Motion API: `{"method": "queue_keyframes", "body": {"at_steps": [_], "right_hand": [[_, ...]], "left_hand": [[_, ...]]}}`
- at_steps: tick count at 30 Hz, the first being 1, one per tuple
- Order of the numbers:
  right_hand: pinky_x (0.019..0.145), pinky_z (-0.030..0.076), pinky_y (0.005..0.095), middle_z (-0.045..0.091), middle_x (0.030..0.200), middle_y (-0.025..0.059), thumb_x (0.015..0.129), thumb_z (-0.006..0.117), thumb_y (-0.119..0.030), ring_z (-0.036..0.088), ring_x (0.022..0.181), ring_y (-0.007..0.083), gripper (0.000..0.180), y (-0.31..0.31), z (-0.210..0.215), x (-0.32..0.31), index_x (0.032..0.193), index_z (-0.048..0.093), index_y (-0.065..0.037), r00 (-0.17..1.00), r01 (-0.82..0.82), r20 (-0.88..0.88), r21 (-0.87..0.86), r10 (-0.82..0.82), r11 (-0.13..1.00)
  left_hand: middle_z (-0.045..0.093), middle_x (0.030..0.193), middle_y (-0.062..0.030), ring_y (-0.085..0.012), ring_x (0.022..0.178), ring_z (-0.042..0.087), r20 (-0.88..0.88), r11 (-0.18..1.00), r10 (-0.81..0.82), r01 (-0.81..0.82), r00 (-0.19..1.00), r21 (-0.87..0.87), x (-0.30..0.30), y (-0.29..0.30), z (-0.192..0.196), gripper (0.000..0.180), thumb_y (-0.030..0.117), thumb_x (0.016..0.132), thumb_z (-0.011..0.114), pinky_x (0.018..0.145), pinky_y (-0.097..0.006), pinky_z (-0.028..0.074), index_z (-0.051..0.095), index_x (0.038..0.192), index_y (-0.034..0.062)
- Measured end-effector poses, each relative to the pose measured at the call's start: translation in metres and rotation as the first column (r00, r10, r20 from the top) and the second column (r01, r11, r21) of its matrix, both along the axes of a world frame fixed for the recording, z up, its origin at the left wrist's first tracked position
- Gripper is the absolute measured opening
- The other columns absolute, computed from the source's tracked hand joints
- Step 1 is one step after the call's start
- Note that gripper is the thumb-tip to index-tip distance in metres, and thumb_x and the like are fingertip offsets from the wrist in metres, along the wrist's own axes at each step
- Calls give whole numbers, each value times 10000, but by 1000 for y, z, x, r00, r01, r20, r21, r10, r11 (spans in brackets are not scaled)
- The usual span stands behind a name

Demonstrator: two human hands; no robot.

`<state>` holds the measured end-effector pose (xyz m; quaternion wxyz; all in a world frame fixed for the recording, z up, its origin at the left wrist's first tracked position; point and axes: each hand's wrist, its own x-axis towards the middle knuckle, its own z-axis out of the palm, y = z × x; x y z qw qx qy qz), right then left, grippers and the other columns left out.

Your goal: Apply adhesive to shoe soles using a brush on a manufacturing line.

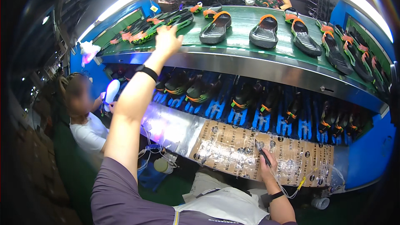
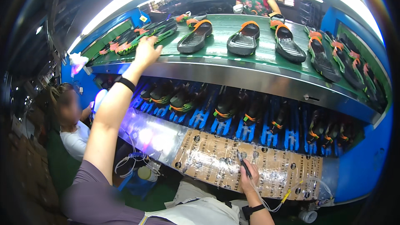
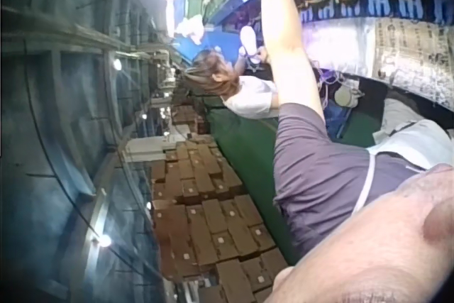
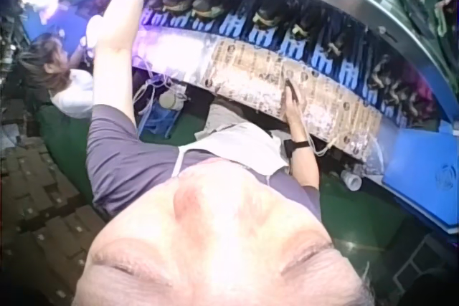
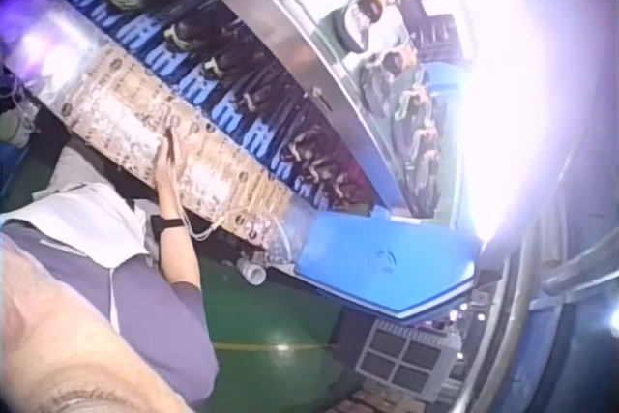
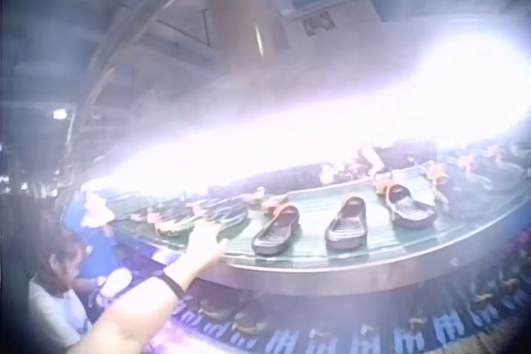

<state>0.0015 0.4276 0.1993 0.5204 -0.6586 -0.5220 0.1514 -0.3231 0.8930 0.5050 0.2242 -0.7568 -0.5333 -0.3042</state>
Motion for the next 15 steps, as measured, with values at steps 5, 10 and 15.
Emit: {"method": "queue_keyframes", "body": {"at_steps": [5, 10, 15], "right_hand": [[801, 519, 429, 719, 956, 185, 908, 698, -105, 655, 854, 360, 299, 4, 8, 0, 1185, 723, 6, 1000, -28, 9, 5, 28, 1000], [777, 507, 432, 708, 919, 187, 886, 703, -88, 635, 819, 359, 315, 9, 11, 1, 1176, 717, 33, 999, -47, 1, -7, 47, 999], [752, 488, 428, 698, 895, 187, 882, 699, -87, 613, 777, 348, 312, 10, 11, 2, 1166, 717, 41, 997, -63, 43, 21, 62, 998]], "left_hand": [[589, 1331, -222, -381, 1308, 552, -387, 991, 123, -135, 914, -3, -65, 88, -6, 514, 165, 872, 621, 1059, -566, 447, 611, 1373, 52], [726, 1105, -237, -411, 1089, 686, -345, 973, 113, -174, 932, -150, -58, 131, 8, 409, 86, 857, 660, 973, -484, 538, 673, 1262, 23], [769, 993, -207, -357, 953, 747, 104, 997, -39, 46, 994, -64, -35, 122, 25, 270, 154, 849, 744, 885, -414, 577, 792, 1093, 51]]}}
